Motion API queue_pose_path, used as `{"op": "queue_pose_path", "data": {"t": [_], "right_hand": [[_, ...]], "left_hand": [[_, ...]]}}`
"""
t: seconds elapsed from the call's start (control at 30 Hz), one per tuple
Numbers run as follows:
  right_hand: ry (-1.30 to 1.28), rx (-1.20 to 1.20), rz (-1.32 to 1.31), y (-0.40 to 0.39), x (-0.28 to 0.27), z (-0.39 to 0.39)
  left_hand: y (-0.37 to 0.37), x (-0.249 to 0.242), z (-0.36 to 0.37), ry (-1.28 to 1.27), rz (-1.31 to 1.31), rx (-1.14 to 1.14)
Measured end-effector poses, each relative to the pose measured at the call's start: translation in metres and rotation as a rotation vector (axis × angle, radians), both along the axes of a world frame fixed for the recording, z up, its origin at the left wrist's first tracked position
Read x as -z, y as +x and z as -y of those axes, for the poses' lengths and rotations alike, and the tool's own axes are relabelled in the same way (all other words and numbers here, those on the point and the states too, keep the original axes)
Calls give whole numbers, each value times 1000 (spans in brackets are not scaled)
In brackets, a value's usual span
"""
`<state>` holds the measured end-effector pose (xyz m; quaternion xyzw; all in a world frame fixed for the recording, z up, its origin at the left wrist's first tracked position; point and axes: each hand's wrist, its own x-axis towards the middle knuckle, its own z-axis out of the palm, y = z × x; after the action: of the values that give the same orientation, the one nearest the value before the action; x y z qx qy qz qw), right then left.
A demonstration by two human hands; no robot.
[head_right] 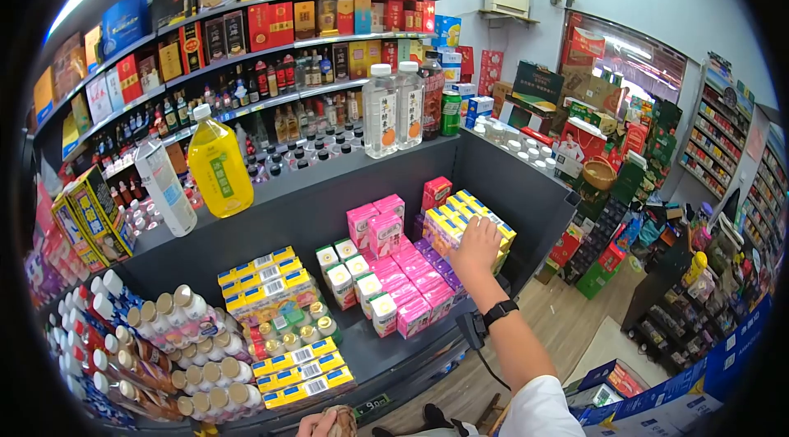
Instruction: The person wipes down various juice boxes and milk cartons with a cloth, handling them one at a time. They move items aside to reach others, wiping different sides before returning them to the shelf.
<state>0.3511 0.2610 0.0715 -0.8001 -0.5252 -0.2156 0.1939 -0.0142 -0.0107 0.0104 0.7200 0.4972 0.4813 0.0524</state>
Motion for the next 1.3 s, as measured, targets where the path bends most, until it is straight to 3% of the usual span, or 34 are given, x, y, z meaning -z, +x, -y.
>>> {"op": "queue_pose_path", "data": {"t": [0.2, 0.27, 0.33, 0.4, 0.47, 0.53, 0.63, 0.73, 0.87, 1.0, 1.23, 1.3], "right_hand": [[123, -77, 73, -9, 10, 2], [221, -229, 16, -31, -8, 13], [255, -442, -60, -60, -19, 17], [239, -855, -179, -103, -27, 24], [48, -1111, -336, -159, -23, 20], [-82, -1294, -269, -213, -30, 11], [-60, -1349, -51, -259, -2, -25], [-113, -1255, 57, -276, 10, -24], [25, -1243, 51, -274, 19, -13], [-230, -1274, 23, -272, -2, -25], [-356, -1258, 17, -274, 2, -40], [-283, -1262, 49, -272, -3, -30]], "left_hand": [[0, -7, 1, 13, 1, 5], [-2, -7, 2, 31, 2, 8], [-4, -8, 6, 38, -17, -26], [-4, -7, 12, 14, -9, -56], [-4, -4, 18, -37, 22, -82], [-4, -11, 24, -55, 29, -113], [-6, -16, 32, -52, 51, -161], [-12, -20, 40, -40, 55, -211], [-22, 2, 47, -16, 24, -347], [-29, -3, 50, -56, 23, -393], [-31, -4, 48, -79, 32, -404], [-32, -7, 46, -53, 22, -380]]}}
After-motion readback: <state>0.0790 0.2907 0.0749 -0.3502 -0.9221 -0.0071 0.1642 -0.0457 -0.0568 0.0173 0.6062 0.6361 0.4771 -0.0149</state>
